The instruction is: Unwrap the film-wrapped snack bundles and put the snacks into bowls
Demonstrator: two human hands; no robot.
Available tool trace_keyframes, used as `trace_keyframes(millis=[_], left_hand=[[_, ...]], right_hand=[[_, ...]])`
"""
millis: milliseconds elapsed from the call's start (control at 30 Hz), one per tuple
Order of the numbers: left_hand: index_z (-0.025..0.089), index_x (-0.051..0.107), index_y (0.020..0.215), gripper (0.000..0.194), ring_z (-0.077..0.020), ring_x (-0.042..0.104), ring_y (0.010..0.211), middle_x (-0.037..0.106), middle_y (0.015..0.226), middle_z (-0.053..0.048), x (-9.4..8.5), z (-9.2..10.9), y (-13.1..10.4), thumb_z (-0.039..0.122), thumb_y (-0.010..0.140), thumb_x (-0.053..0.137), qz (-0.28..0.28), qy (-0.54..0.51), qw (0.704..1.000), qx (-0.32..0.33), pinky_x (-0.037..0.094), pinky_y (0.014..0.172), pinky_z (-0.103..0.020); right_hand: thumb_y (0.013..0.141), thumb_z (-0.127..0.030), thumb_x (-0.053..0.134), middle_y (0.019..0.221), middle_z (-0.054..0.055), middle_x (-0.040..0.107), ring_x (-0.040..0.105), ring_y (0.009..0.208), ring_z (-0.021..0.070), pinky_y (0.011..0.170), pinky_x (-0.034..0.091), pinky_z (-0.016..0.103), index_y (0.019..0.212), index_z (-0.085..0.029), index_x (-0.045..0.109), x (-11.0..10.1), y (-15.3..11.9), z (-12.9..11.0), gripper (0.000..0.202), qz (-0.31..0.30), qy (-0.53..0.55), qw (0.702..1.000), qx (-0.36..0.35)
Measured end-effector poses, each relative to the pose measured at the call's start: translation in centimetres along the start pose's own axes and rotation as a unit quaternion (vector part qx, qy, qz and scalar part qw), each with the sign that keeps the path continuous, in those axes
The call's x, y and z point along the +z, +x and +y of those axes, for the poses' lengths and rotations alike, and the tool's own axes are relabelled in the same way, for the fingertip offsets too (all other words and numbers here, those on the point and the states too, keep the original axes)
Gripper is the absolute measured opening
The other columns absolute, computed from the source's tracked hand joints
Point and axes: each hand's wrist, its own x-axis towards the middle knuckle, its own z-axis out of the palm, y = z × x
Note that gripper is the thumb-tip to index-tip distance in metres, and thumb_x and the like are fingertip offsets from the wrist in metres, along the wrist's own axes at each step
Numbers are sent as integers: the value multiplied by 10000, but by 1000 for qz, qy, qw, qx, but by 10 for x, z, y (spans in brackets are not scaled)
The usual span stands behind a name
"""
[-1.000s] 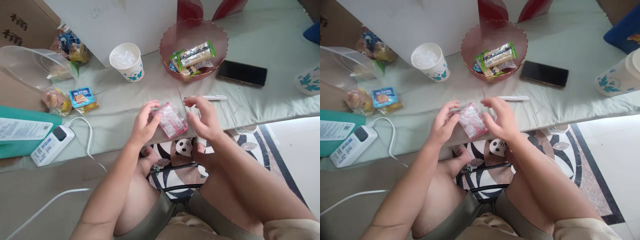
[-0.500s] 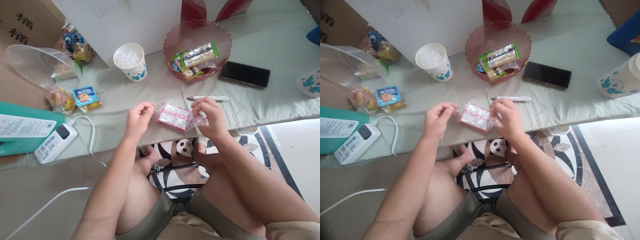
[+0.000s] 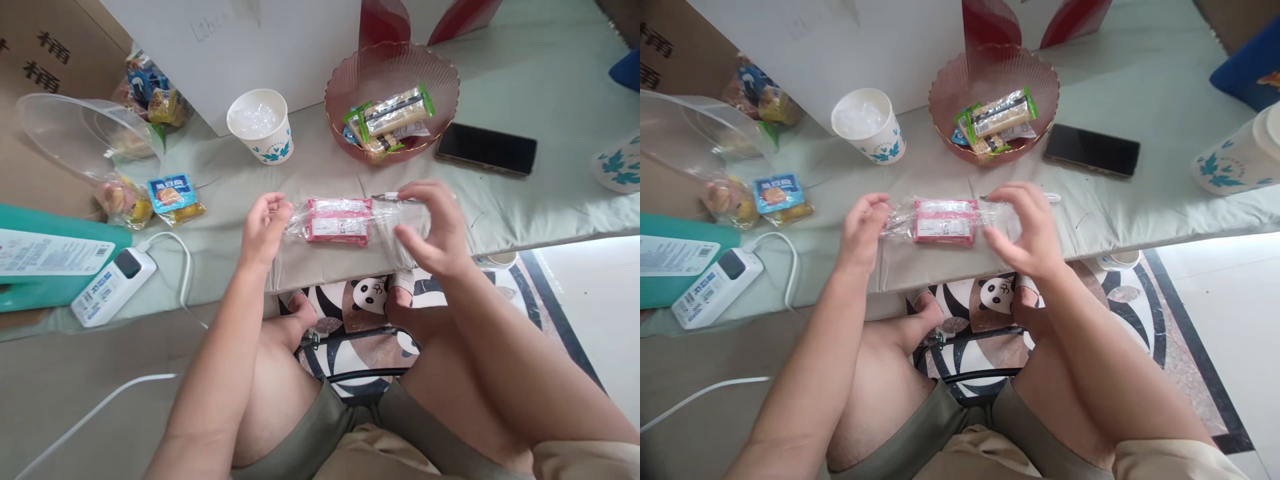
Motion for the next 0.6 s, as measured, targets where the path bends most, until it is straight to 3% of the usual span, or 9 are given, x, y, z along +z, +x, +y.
trace_keyframes(millis=[67, 133, 300, 433, 467, 533, 600], left_hand=[[195, 669, 789, 222, -120, 528, 659, 625, 749, -7, 4, 1, -3, 397, 747, 749, -20, 39, 999, 24, 424, 612, -249], [190, 638, 695, 195, -111, 484, 620, 550, 651, 13, 6, 4, -5, 352, 778, 707, 5, 33, 999, 18, 389, 583, -241], [202, 536, 640, 193, -89, 410, 515, 471, 609, 25, 5, 11, 1, 309, 765, 636, 92, -86, 989, -77, 263, 451, -225], [208, 510, 681, 116, -93, 420, 524, 502, 668, 20, -1, 6, 8, 245, 742, 602, 132, -69, 980, -130, 278, 454, -231], [211, 523, 709, 91, -103, 452, 564, 519, 701, 17, -3, 5, 8, 226, 743, 605, 153, -38, 982, -101, 340, 496, -235], [218, 555, 766, 76, -133, 526, 689, 555, 780, 6, -3, 7, 3, 200, 751, 628, 197, 47, 979, 17, 465, 661, -265], [226, 588, 801, 73, -174, 584, 832, 604, 850, -13, -1, 11, -6, 199, 770, 647, 166, 134, 965, 153, 505, 844, -314]], right_hand=[[857, -316, 584, 1027, 83, 720, 637, 1048, 295, 951, 453, 476, 1011, -245, 674, 4, -1, -3, 192, -61, -53, 997, 8], [887, -290, 560, 895, 66, 720, 642, 968, 281, 924, 444, 464, 917, -248, 692, 7, -1, -3, 142, -73, -98, 992, 34], [913, -257, 520, 857, 69, 694, 641, 843, 238, 823, 484, 406, 867, -240, 671, 8, 1, -1, 159, -2, -94, 994, 52], [917, -244, 508, 839, 63, 660, 621, 792, 214, 772, 502, 385, 891, -238, 641, 8, 1, 2, 136, 59, -82, 993, 63], [921, -239, 501, 847, 64, 655, 619, 794, 212, 771, 506, 385, 905, -237, 637, 7, 1, 2, 136, 74, -85, 991, 71], [926, -230, 489, 882, 75, 648, 624, 830, 222, 798, 515, 406, 938, -237, 637, 6, 0, 3, 149, 117, -102, 984, 82], [925, -219, 483, 910, 92, 641, 633, 885, 246, 846, 518, 446, 959, -240, 648, 4, -2, 0, 170, 155, -120, 978, 74]])
